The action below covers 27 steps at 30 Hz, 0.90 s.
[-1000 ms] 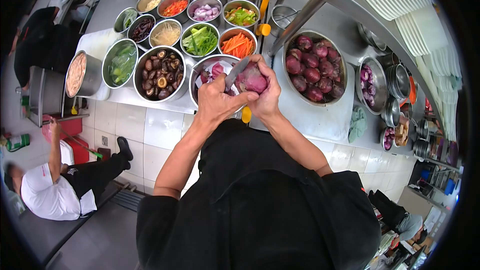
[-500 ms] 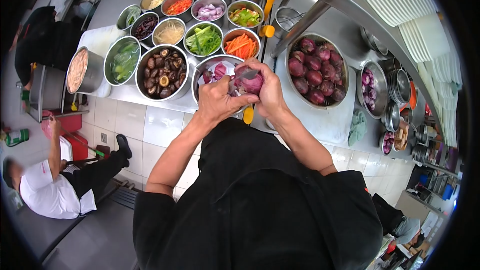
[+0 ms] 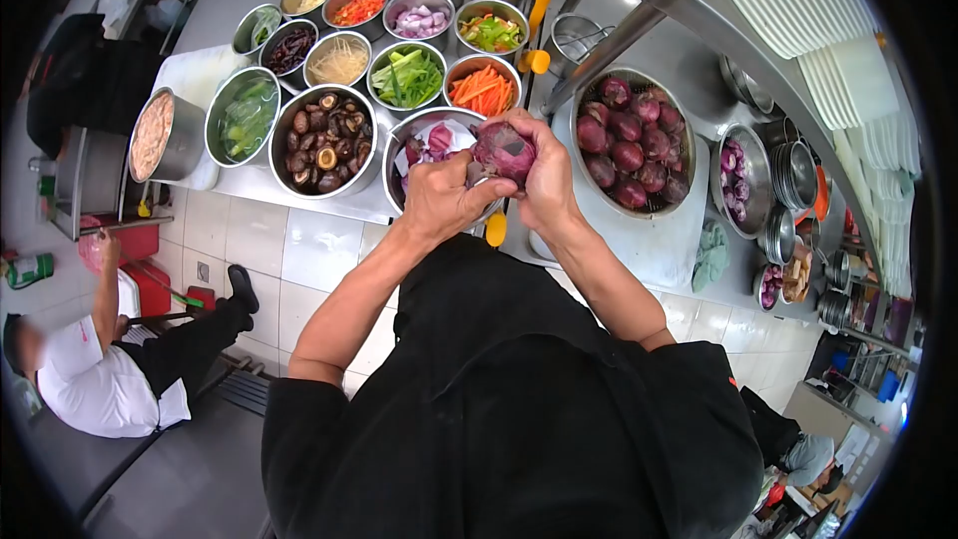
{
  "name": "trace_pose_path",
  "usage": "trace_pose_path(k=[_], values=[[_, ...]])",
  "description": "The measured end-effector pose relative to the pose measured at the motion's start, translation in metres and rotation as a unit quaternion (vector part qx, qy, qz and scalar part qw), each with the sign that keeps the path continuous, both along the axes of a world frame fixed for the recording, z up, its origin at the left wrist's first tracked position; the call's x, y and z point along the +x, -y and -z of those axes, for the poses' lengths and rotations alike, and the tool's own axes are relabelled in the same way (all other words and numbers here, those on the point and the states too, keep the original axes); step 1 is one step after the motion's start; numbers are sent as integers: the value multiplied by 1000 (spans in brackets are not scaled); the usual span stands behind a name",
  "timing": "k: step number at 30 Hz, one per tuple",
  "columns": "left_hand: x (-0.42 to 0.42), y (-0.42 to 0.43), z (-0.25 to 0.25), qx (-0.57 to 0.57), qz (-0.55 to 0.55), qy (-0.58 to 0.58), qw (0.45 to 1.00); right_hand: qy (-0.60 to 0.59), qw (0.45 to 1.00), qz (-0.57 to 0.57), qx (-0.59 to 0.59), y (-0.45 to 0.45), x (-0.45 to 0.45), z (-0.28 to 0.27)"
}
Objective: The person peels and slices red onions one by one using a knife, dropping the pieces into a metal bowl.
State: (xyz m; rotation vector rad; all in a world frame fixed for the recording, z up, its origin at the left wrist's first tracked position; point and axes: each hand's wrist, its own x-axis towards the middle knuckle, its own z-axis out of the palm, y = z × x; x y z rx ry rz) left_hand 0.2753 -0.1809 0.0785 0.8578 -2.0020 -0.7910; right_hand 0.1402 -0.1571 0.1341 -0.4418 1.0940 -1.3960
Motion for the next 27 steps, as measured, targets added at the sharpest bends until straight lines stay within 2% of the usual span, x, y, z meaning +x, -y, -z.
trace_pose_path(k=[3, 6, 9, 12, 15, 18, 21, 24, 27], values=[[0, 0, -4, -23, 13, 11, 1000, -1, 1000, 21, -19, 0, 2, 3], [-8, -9, -2, 8, -27, -8, 1000, 34, 987, 105, -117, 2, 11, 17], [-12, -15, -7, 76, -38, -29, 996, 38, 982, 118, -144, 4, 15, 15], [-5, -6, 5, 59, -31, -27, 997, -7, 996, 44, -75, 8, 6, 23], [4, -5, 3, 17, 3, 39, 999, -29, 999, 3, -37, 8, 2, 30], [7, -7, 0, 59, -12, 80, 995, 18, 999, -22, -28, 9, 3, 24], [-1, -12, -1, 166, -60, 1, 984, 63, 996, -58, -35, 10, 2, 6], [3, -12, -3, 205, -53, -55, 976, 157, 971, -154, -92, 3, -9, -4], [3, -15, -13, 227, -76, -108, 965, 113, 963, -210, -128, 7, -23, 18]])
